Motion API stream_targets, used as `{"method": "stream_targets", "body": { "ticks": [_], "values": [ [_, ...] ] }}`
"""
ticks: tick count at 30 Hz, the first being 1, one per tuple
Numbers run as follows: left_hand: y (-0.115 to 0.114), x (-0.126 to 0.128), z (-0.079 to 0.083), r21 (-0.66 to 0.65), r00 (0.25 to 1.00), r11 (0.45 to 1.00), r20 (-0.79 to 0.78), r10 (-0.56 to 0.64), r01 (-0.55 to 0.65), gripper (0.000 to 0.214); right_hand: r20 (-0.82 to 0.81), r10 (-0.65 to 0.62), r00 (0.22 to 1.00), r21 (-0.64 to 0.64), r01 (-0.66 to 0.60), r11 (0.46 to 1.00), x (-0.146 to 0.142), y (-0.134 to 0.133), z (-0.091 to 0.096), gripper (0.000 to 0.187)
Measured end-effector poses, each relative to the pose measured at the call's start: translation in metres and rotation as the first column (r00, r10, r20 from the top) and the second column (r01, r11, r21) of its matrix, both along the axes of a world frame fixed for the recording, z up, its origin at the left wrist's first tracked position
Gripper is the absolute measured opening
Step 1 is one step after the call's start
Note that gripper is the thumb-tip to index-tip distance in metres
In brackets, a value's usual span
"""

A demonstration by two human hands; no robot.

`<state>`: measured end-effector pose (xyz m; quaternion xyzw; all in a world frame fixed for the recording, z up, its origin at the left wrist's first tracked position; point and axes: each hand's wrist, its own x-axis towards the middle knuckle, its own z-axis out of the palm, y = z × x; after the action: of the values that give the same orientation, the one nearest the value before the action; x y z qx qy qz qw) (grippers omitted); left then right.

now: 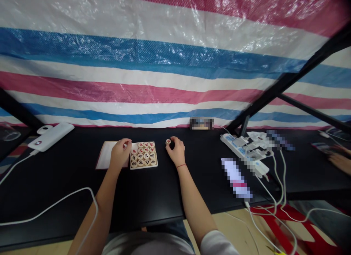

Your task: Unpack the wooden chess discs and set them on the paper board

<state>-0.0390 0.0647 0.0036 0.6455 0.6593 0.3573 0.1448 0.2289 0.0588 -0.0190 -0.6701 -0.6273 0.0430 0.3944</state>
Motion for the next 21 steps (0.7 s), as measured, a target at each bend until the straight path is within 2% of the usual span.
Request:
{"method": "stream_targets", "body": {
  "ticks": [2, 4, 7, 9, 15, 21],
  "values": [
    [-0.001, 0.0, 0.001, 0.022, 0.989, 1.0, -0.145, -0.012, 0.015, 0.031, -0.015, 0.002, 1.0, 0.073, 0.0, 0.997, -0.006, -0.003, 0.006, 0.019],
    [-0.002, 0.003, 0.003, 0.013, 0.962, 1.0, -0.274, -0.016, 0.02, 0.031, -0.059, 0.069, 0.996, 0.078, -0.064, 0.995, -0.017, -0.008, 0.011, 0.018],
    [-0.005, 0.015, 0.008, -0.04, 0.911, 0.999, -0.413, -0.004, -0.014, 0.033, -0.169, 0.198, 0.966, -0.052, -0.209, 0.976, -0.036, -0.016, 0.015, 0.02],
    [-0.006, 0.026, 0.011, -0.064, 0.884, 0.997, -0.466, 0.017, -0.053, 0.036, -0.208, 0.241, 0.948, -0.128, -0.27, 0.954, -0.047, -0.02, 0.015, 0.022],
    [-0.011, 0.05, 0.018, -0.173, 0.874, 0.983, -0.485, -0.028, -0.064, 0.04, -0.233, 0.234, 0.944, -0.178, -0.278, 0.944, -0.054, -0.021, 0.013, 0.024],
    [-0.013, 0.051, 0.016, -0.14, 0.919, 0.989, -0.393, -0.013, -0.046, 0.033, -0.214, 0.241, 0.947, -0.161, -0.277, 0.947, -0.053, -0.02, 0.01, 0.023]
  ]
}}
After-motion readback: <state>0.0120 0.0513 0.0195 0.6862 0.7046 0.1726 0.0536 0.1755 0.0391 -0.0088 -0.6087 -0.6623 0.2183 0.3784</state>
